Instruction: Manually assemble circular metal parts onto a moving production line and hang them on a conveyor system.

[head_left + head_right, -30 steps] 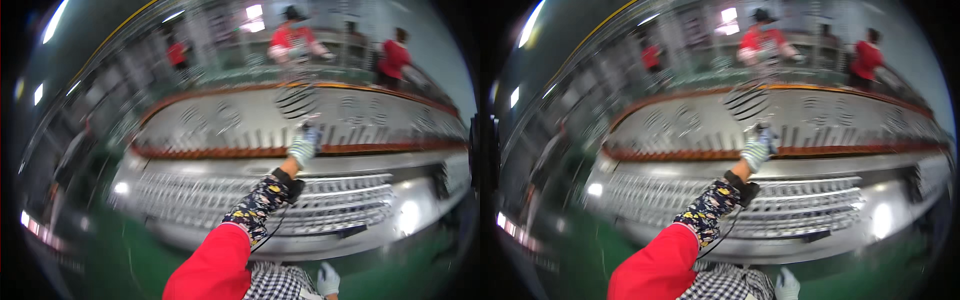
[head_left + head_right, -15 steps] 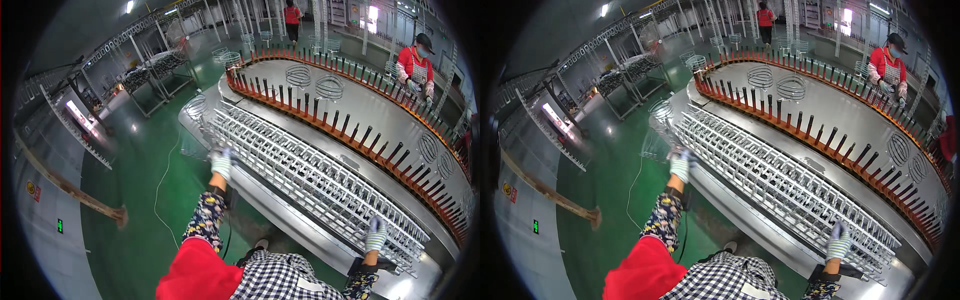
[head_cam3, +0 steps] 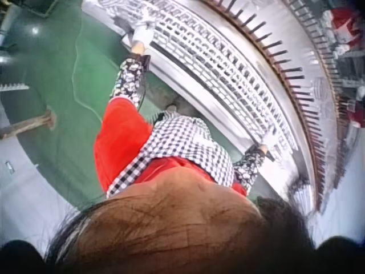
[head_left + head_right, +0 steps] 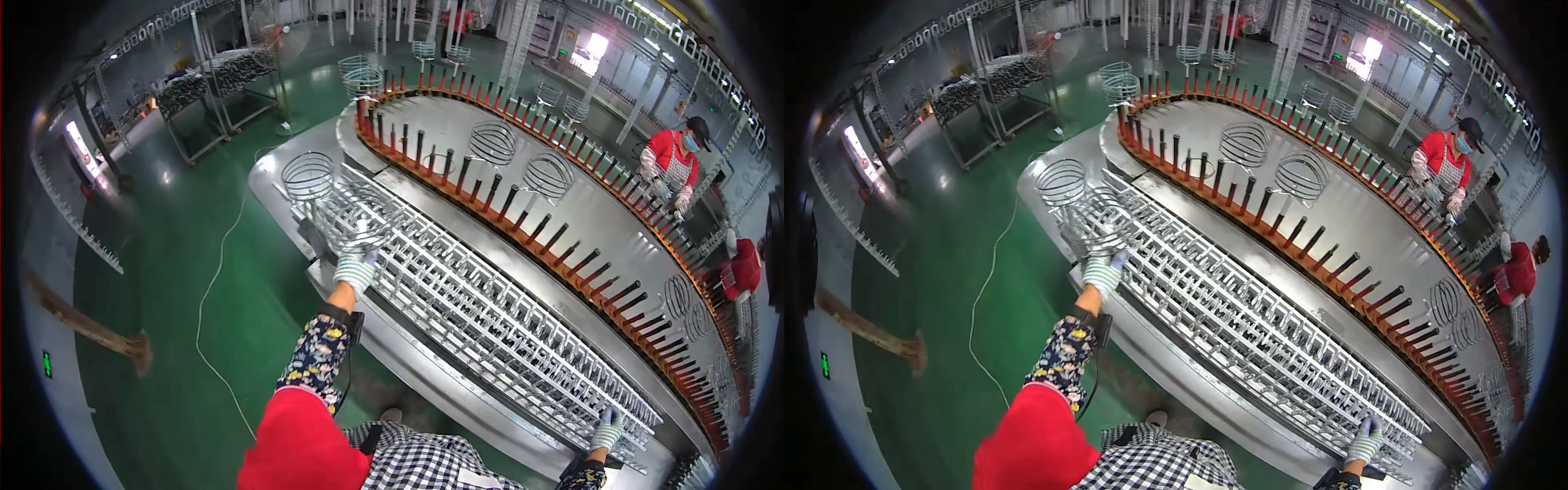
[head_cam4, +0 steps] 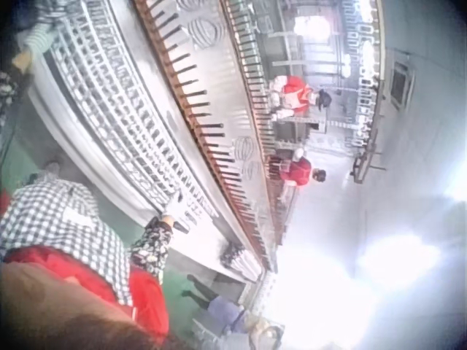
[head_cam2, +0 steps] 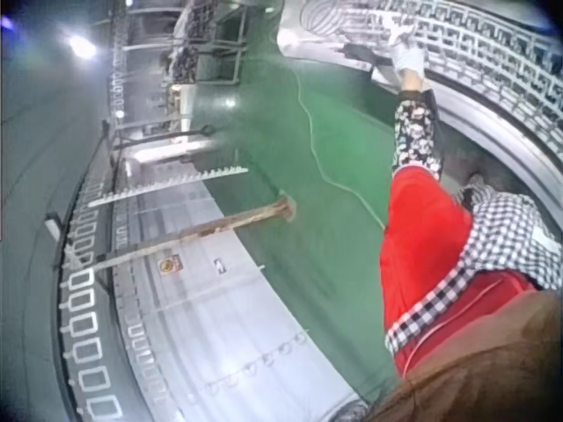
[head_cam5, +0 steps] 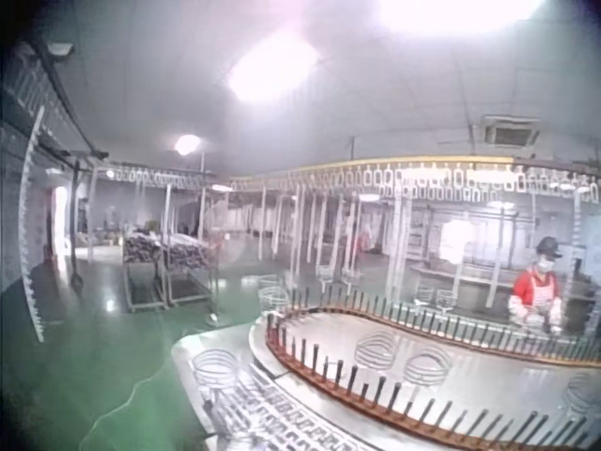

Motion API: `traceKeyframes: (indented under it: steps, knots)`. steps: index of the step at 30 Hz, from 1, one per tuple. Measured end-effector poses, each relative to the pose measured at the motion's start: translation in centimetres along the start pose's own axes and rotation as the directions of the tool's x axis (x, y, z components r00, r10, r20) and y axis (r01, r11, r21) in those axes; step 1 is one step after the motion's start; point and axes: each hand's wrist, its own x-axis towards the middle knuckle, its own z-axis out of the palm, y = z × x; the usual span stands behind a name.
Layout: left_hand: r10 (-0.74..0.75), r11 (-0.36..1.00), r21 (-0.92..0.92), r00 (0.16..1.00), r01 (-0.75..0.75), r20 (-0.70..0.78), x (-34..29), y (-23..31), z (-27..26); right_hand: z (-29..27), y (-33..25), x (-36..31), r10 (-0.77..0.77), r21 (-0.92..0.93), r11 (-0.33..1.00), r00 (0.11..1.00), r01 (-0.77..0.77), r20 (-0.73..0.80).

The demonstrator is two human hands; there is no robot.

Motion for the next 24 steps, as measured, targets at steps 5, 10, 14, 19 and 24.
traceKeyframes:
  steps: [5, 10, 14, 19, 24]
  knots:
    - [-0.350, 0.936, 0.189, 0.827, 0.296, 0.441, 3.2, 5.9, -2.5, -0.4, -2.8, -0.5, -0.027, -0.141, 0.990, 0.999, 0.029, 0.019]
    - [-0.301, 0.937, 0.239, 0.935, 0.253, 0.187, -0.5, -4.8, 0.7, 1.4, -1.6, 0.3, -0.040, -0.310, 0.950, 0.999, 0.040, 0.007]
    - [-0.308, 0.926, -0.176, 0.937, 0.335, 0.164, -2.9, -2.4, 3.3, -1.6, -2.1, -0.5, 0.076, -0.139, 0.988, 0.996, -0.070, 0.042]
    - [-0.329, 0.752, -0.458, 0.872, 0.473, 0.362, -11.5, 10.1, 2.3, -6.8, -3.5, -0.1, -0.165, -0.116, 0.973, 0.953, 0.199, 0.253]
    - [0.072, 0.586, -0.616, 0.723, 0.527, 0.687, -12.3, 36.0, 10.3, -14.7, 2.2, 2.2, -0.240, -0.235, 0.947, 0.969, 0.220, -0.060]
